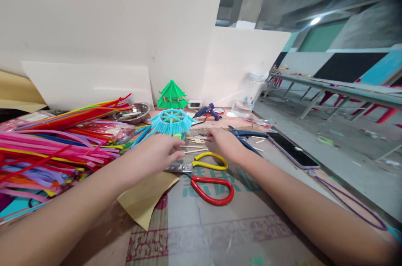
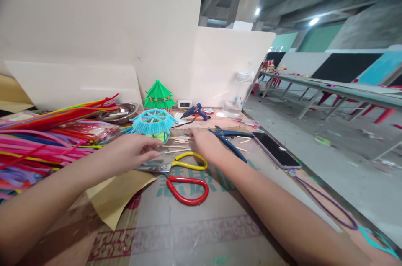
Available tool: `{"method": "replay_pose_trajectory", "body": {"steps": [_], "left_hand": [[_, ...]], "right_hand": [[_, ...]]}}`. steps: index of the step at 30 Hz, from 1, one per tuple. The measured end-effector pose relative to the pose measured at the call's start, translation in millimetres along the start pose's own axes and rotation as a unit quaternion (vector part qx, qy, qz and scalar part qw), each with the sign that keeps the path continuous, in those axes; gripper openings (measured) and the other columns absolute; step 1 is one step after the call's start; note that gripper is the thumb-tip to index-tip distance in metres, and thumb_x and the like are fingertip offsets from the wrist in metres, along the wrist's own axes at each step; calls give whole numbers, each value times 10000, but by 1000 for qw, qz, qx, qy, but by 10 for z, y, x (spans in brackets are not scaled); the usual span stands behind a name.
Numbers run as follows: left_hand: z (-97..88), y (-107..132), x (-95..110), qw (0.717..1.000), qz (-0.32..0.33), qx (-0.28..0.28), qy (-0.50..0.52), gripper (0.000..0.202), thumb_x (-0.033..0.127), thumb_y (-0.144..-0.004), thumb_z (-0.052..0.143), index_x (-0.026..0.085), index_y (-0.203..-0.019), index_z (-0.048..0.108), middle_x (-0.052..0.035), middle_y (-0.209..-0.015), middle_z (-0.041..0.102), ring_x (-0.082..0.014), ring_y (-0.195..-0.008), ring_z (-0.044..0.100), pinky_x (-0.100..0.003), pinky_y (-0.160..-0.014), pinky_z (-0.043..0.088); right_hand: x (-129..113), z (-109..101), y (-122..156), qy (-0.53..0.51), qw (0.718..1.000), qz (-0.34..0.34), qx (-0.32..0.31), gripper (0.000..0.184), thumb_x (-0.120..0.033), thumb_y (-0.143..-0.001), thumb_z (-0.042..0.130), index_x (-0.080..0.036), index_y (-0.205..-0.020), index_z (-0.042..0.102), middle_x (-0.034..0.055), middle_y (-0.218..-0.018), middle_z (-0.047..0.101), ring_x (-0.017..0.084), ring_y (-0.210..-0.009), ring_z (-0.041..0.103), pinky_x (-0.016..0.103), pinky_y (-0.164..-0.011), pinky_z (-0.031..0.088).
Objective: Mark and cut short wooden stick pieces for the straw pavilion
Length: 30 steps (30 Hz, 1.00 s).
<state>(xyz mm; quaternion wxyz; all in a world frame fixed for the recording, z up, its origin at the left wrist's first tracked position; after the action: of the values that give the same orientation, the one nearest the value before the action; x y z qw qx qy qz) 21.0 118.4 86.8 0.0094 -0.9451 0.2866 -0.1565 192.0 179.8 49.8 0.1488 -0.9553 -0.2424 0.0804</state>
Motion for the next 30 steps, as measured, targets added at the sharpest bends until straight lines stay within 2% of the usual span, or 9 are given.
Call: {"method": "replay_pose_trajectory", "body": {"steps": [3,6,8,14,17,20,22,26,30], "left_hand": [[-147,41,120,997,35,60,-15,346,380,-932,490,226,-1168,691,-67,-1074,741,-222,-906,683,-303,-791,495],[-309,94,272,988,75,131,-20,330,308,-959,445,225,-1188,667,-61,-1179,702,-221,-1026,653,-311,-883,485],[-345,106,323,984,84,153,-27,319,266,-962,425,230,-1160,673,-53,-1169,705,-218,-1037,648,-308,-886,480],[-214,70,303,993,67,97,-25,284,254,-956,409,226,-971,691,-16,-889,735,-179,-782,655,-257,-661,415],[-192,75,305,997,53,58,28,264,220,-935,405,208,-847,653,8,-755,689,-149,-673,609,-245,-615,383],[-210,83,328,993,41,40,104,259,262,-955,402,203,-862,636,11,-772,679,-139,-674,597,-235,-619,395],[-208,86,351,987,38,29,153,235,278,-957,417,206,-913,636,16,-802,686,-133,-693,602,-228,-633,413],[-176,102,399,973,40,3,226,201,301,-943,465,213,-954,645,29,-805,694,-124,-704,600,-214,-646,434],[-161,111,404,975,35,-3,218,236,334,-947,457,208,-912,653,26,-758,694,-127,-663,578,-220,-600,412]], "right_hand": [[-50,-233,11,-22,1000,-9,-5,116,-93,-906,505,-158,-874,595,60,-820,677,175,-748,592,255,-663,362],[-237,-508,81,-49,998,-38,-12,168,-55,-875,495,-181,-804,580,7,-767,662,143,-722,587,232,-657,363],[-381,-677,149,-70,996,-57,-6,174,-58,-867,495,-187,-789,581,-2,-750,654,146,-721,584,239,-662,368],[-575,-948,271,-114,990,-78,38,163,-87,-895,484,-195,-830,586,0,-747,662,158,-719,597,254,-660,394],[-562,-1000,270,-199,977,-67,46,178,-119,-929,460,-194,-888,616,0,-751,682,151,-708,636,255,-667,454],[-516,-1022,264,-337,940,-35,41,168,-176,-932,482,-195,-995,637,12,-812,710,158,-764,688,272,-716,535],[-501,-1041,268,-394,918,-19,45,140,-205,-909,529,-192,-984,646,20,-840,714,164,-793,698,285,-740,563],[-524,-1095,279,-426,902,-21,59,85,-224,-880,574,-186,-902,647,22,-841,698,156,-781,691,290,-750,578],[-549,-1099,280,-457,887,-25,58,75,-234,-878,590,-189,-922,632,26,-872,696,152,-788,691,288,-758,579]]}}
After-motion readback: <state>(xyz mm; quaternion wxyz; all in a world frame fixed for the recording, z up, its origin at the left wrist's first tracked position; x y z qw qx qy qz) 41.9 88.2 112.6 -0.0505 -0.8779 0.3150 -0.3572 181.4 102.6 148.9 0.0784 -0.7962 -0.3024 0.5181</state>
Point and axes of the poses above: each hand's wrist, its own y-axis away from the middle knuckle, its own z-axis out of the palm, x = y × z, the point moved 9 cm from there along -y, towards the middle knuckle
